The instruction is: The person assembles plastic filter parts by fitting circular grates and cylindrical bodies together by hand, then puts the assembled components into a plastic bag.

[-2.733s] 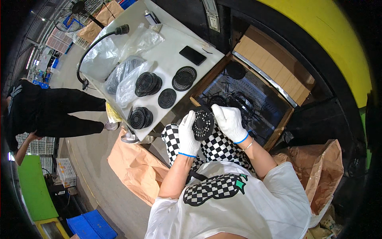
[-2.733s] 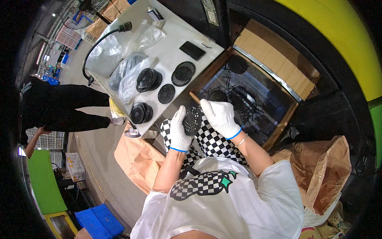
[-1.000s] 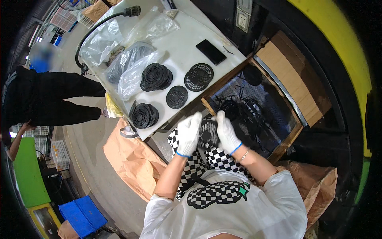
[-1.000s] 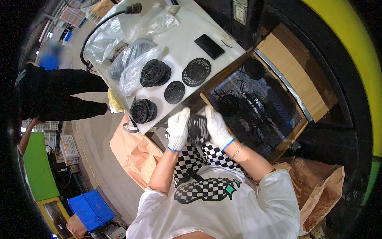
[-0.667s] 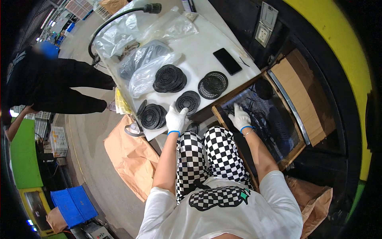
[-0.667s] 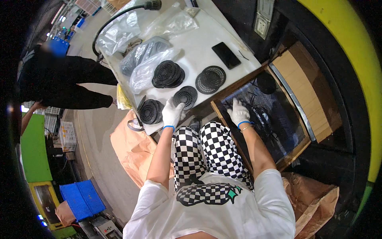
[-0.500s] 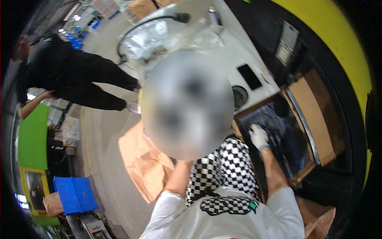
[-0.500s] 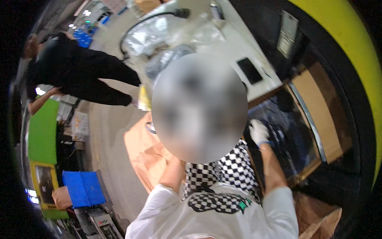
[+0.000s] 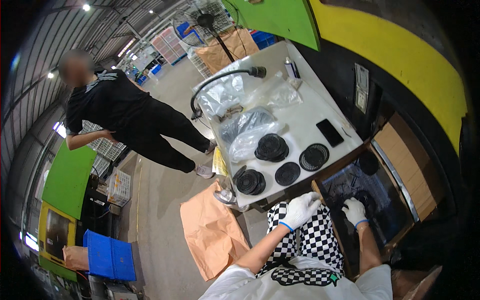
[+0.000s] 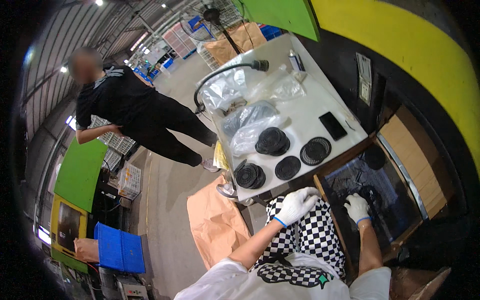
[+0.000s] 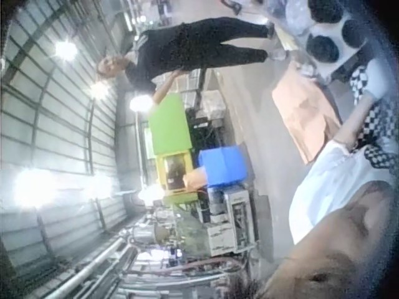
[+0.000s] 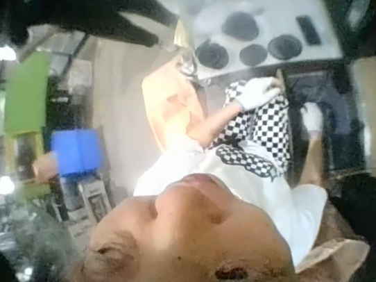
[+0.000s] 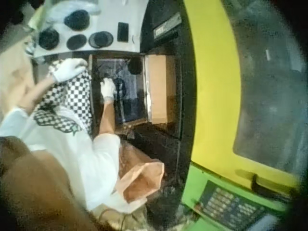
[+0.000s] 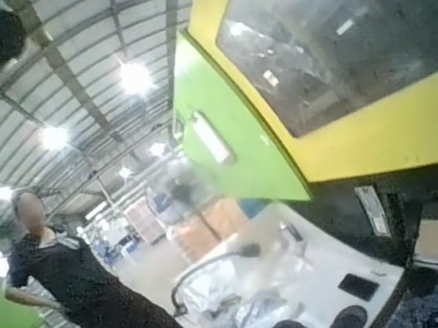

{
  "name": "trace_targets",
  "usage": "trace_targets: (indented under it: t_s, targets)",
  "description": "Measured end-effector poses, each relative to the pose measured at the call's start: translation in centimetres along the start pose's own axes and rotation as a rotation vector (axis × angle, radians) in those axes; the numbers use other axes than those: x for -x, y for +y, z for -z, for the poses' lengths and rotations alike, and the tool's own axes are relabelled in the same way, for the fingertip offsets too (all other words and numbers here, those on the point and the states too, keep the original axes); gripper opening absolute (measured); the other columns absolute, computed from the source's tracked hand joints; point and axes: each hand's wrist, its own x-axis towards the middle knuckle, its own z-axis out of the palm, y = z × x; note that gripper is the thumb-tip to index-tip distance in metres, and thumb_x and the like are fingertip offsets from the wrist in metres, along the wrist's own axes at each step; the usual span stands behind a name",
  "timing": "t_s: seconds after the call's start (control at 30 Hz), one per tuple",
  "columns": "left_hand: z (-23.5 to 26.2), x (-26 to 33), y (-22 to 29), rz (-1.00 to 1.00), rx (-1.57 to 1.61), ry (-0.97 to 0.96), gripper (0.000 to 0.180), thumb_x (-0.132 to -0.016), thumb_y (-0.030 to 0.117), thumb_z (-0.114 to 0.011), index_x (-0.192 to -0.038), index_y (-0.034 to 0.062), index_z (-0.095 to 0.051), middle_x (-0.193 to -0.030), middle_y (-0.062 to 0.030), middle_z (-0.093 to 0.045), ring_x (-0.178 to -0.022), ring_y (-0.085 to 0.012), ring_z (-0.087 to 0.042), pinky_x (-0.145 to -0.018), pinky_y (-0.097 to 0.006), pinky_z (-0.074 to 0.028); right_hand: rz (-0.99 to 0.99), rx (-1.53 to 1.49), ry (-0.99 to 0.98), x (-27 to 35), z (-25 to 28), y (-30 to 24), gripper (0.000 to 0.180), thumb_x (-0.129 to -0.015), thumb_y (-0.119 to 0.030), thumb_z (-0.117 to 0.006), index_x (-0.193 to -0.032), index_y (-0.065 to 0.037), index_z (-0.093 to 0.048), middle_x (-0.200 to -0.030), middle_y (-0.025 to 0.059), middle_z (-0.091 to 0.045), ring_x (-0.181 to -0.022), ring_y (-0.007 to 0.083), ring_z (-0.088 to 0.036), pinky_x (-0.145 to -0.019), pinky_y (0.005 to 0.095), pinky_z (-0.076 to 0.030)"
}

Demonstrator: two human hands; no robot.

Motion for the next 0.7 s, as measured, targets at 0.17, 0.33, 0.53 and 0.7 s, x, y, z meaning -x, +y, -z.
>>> trace_targets:
  t_s: [0.17,0.33,0.53,0.7]
  targets:
    - [-1.9,0.3,1.4,-0.112,-0.198,0.102,0.068,-0.081,0.042,-0.067,-0.137,0.0122,-0.043,-0.122,-0.0163,-0.056,-0.103,-0.0324,-0.061,-0.087,-0.039,-0.051,-0.268,-0.888,0.314,0.7,6.5,-5.6,0.018,-0.087,-0.017,-0.066,-0.093,-0.001,-0.064,-0.076,0.004,-0.066,-0.056,0.0113,-0.06,-0.054,0.0265,-0.047]
    - [0.5,-0.4,3.5,-0.018,0.176,-0.073,0.031,-0.086,0.02,-0.062,-0.111,0.0036,-0.06,-0.105,-0.0182,-0.066,-0.097,-0.0261,-0.066,-0.085,-0.034,-0.05,-0.292,-1.128,0.403,2.7,12.0,-11.2,0.019,-0.09,-0.016,-0.064,-0.102,-0.001,-0.064,-0.09,0.0062,-0.068,-0.067,0.0146,-0.064,-0.064,0.0264,-0.05]
    - [5.1,0.2,5.4,-0.022,0.481,-0.415,0.023,-0.086,0.016,-0.069,-0.101,-0.001,-0.067,-0.09,-0.0016,-0.067,-0.08,-0.0055,-0.057,-0.075,-0.023,-0.049,0.522,-0.338,0.349,4.4,17.1,-14.6,0.027,-0.071,-0.025,-0.077,-0.087,-0.005,-0.068,-0.091,0.0134,-0.067,-0.084,0.0297,-0.066,-0.074,0.036,-0.053]
    - [5.3,1.6,4.6,0.111,0.772,-0.354,0.029,-0.084,0.017,-0.072,-0.106,-0.0023,-0.066,-0.093,-0.0016,-0.067,-0.084,-0.0071,-0.06,-0.079,-0.023,-0.049,0.187,-0.54,-0.204,6.0,16.2,-14.1,0.03,-0.082,-0.021,-0.069,-0.067,0.001,-0.057,-0.055,0.01,-0.054,-0.054,0.0071,-0.051,-0.051,0.03,-0.042]
